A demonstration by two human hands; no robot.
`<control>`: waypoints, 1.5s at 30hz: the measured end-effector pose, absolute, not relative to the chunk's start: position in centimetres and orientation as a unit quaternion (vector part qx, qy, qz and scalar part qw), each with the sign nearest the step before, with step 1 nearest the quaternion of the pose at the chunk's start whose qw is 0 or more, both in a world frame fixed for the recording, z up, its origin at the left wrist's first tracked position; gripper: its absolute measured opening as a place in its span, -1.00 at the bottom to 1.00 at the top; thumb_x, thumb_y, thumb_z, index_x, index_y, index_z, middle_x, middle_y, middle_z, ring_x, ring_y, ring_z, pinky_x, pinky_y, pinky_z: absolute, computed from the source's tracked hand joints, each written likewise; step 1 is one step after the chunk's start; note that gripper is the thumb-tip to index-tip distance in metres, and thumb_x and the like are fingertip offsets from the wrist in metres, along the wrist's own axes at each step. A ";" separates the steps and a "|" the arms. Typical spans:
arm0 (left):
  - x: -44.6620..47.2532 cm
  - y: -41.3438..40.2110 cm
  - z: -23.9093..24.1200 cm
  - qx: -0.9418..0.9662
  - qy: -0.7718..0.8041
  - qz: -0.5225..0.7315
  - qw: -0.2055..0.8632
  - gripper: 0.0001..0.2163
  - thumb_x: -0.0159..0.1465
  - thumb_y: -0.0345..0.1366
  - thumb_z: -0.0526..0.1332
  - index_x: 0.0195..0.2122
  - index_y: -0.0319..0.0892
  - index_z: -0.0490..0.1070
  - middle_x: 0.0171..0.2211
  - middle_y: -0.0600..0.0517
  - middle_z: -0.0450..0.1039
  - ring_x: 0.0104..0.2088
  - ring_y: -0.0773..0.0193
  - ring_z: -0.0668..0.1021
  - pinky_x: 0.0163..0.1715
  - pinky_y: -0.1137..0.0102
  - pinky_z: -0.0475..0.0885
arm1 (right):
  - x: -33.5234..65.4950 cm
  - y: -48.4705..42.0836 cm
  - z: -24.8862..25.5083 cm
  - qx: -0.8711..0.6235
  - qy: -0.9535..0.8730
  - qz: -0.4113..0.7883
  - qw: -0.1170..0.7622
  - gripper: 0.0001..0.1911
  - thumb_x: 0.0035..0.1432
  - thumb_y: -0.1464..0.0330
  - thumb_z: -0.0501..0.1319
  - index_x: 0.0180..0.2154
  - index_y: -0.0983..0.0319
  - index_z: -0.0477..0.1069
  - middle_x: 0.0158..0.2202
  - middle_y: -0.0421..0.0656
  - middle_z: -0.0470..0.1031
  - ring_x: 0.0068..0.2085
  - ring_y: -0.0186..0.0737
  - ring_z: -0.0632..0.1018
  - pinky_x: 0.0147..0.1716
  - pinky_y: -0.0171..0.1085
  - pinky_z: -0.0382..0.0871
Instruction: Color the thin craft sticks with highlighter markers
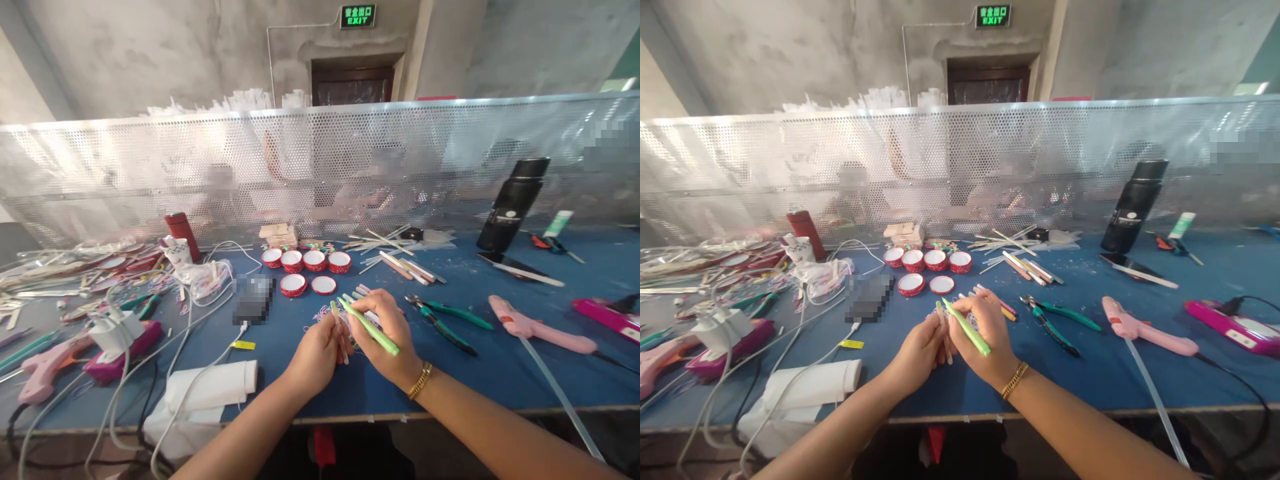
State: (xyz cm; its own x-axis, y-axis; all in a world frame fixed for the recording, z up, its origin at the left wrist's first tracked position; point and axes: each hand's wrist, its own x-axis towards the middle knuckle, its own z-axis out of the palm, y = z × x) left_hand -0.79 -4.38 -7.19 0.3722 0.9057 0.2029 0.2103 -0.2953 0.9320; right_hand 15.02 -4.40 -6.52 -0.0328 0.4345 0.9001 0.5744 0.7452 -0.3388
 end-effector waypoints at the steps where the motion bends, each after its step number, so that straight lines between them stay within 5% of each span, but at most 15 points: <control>1: -0.8 -4.4 -7.2 0.702 0.396 0.396 0.440 -0.70 0.45 -0.12 -0.02 -0.41 -0.09 0.26 -0.58 0.10 0.37 -0.61 0.33 0.38 -0.55 0.43 0.27 | 15.0 -4.4 -6.6 -0.350 -0.720 -0.061 0.596 -0.94 0.26 0.39 0.21 -0.23 0.09 0.38 -0.36 -0.22 0.55 -0.30 -0.15 0.55 -0.09 -0.03 0.38; 15: -0.9 -4.6 -7.6 0.711 0.401 0.379 0.435 -0.79 0.43 -0.28 -0.06 -0.33 -0.10 0.29 -0.45 0.07 0.46 -0.55 0.33 0.42 -0.46 0.42 0.32 | 15.6 -3.7 -6.9 -0.375 -0.718 -0.183 0.557 -0.85 0.17 0.42 0.23 -0.20 0.11 0.39 -0.33 -0.22 0.62 -0.29 -0.14 0.61 0.10 0.05 0.25; 45: -0.8 -4.4 -7.4 0.730 0.405 0.370 0.408 -0.72 0.44 -0.24 -0.05 -0.42 -0.12 0.27 -0.58 0.11 0.35 -0.58 0.35 0.38 -0.54 0.44 0.26 | 15.6 -4.2 -6.5 -0.286 -0.756 -0.143 0.572 -0.85 0.22 0.46 0.20 -0.37 0.14 0.28 -0.50 -0.27 0.48 -0.47 -0.26 0.49 -0.05 -0.02 0.36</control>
